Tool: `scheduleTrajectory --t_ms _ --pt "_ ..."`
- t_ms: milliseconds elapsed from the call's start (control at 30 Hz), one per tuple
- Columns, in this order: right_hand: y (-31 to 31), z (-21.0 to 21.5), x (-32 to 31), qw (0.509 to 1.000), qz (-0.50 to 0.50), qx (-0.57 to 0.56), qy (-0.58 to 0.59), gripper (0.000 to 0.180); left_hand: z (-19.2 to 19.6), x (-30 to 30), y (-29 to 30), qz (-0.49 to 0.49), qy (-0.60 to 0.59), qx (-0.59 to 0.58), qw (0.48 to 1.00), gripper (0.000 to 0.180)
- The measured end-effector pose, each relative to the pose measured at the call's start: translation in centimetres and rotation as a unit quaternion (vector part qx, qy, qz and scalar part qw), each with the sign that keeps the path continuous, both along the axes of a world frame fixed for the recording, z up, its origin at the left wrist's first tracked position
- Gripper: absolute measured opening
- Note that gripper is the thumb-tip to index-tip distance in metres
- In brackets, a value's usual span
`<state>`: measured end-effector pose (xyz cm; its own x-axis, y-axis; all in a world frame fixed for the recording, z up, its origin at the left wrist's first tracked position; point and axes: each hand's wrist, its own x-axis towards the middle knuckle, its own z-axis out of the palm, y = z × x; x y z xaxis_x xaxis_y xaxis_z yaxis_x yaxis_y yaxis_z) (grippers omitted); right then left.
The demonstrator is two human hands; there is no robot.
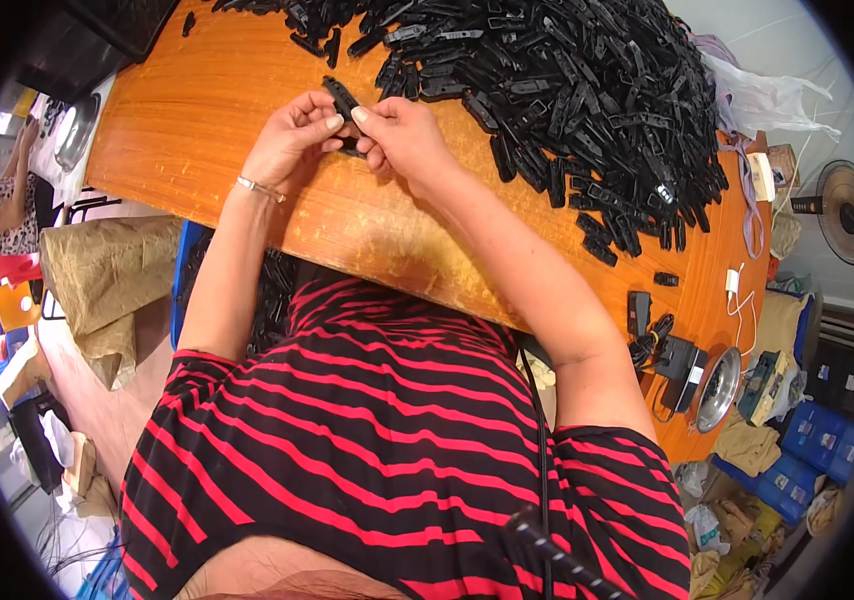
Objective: Assembling small plastic fasteners by manually inserting metal components into plastic housings at a workbench.
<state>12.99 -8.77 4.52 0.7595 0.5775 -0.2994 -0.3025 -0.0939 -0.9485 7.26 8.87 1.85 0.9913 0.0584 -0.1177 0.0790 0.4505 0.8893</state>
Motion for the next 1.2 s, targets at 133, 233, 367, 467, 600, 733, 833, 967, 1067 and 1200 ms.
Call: scheduleTrajectory --t_ms 133,233,367,467,600,733,833,967,1067,1200 --pt "-0.8 0.0 0.0 0.993 0.047 -0.090 -0.057 0.021 0.7 -0.3 1.3 -0.026 -0.003 0.030 0.999 0.029" --pt "-0.6 -1.1 -0.1 0.990 0.043 -0.110 -0.081 0.020 0.6 0.2 1.1 0.001 0.028 0.151 0.988 0.019" --pt "-0.5 -1.4 -0.3 0.990 0.018 -0.124 -0.071 0.021 -0.4 0.6 0.7 0.035 0.031 0.275 0.960 0.011" --pt "-0.4 -1.7 0.0 0.992 -0.004 -0.115 -0.044 0.022 -0.2 0.8 0.4 0.037 0.051 0.290 0.955 0.012" --pt "-0.2 -1.8 0.0 0.985 0.008 -0.151 -0.084 0.023 -1.3 0.9 0.7 0.051 0.034 0.349 0.935 0.014" --pt "0.4 -1.0 0.1 0.977 0.030 -0.194 -0.089 0.024 -1.7 0.7 1.0 0.053 0.053 0.344 0.936 0.015" --pt "0.1 -1.1 0.3 0.981 0.048 -0.187 -0.037 0.023 -1.8 0.6 1.0 0.043 0.072 0.350 0.933 0.017" --pt "0.3 -0.8 0.7 0.977 0.058 -0.204 -0.018 0.023 -1.0 0.9 0.9 0.021 0.099 0.399 0.911 0.020" --pt "0.7 -0.8 1.7 0.974 0.080 -0.212 0.014 0.024 -0.8 1.2 1.3 0.002 0.104 0.444 0.890 0.023" --pt "0.4 -1.6 2.7 0.969 0.091 -0.232 0.010 0.030 -0.1 1.4 0.3 -0.015 0.090 0.538 0.838 0.021"
